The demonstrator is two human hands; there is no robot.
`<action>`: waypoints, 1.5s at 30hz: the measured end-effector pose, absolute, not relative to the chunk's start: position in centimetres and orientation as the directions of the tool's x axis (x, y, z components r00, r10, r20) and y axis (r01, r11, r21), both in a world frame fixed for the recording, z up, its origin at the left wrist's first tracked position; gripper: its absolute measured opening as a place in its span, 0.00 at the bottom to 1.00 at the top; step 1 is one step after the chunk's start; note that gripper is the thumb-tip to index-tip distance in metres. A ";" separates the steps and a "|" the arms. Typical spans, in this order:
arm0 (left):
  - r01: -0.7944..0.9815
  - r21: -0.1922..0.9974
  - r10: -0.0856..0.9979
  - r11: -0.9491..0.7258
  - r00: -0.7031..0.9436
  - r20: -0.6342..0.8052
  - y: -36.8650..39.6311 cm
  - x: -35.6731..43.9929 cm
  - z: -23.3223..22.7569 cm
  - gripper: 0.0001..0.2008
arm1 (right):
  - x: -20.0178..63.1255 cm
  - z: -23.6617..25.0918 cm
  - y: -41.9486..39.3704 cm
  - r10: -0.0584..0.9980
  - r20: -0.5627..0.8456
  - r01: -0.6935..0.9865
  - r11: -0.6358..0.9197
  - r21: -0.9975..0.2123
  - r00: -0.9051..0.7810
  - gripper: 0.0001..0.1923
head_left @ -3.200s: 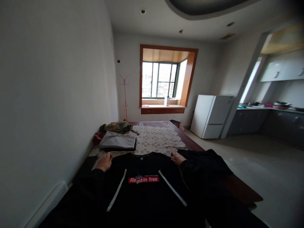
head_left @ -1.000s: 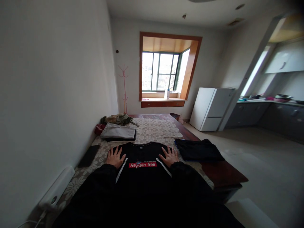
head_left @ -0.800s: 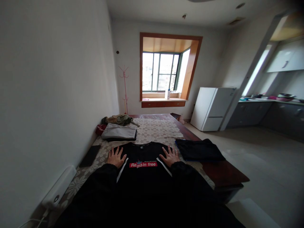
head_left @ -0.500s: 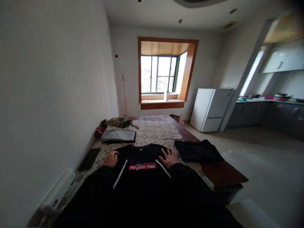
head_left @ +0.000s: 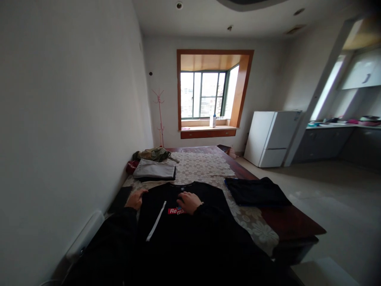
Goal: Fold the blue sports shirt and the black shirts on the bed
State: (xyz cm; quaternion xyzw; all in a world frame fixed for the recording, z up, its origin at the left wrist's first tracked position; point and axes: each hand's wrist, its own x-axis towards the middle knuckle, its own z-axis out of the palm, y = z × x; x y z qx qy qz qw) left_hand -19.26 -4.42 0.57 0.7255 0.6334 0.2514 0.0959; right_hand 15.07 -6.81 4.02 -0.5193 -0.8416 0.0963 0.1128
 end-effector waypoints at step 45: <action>0.918 0.379 0.975 -0.116 0.033 0.219 -3.4 -19.5 0.6 0.18 | 5.2 0.6 -6.5 0.868 0.199 0.745 0.493 -0.450 -0.455 0.08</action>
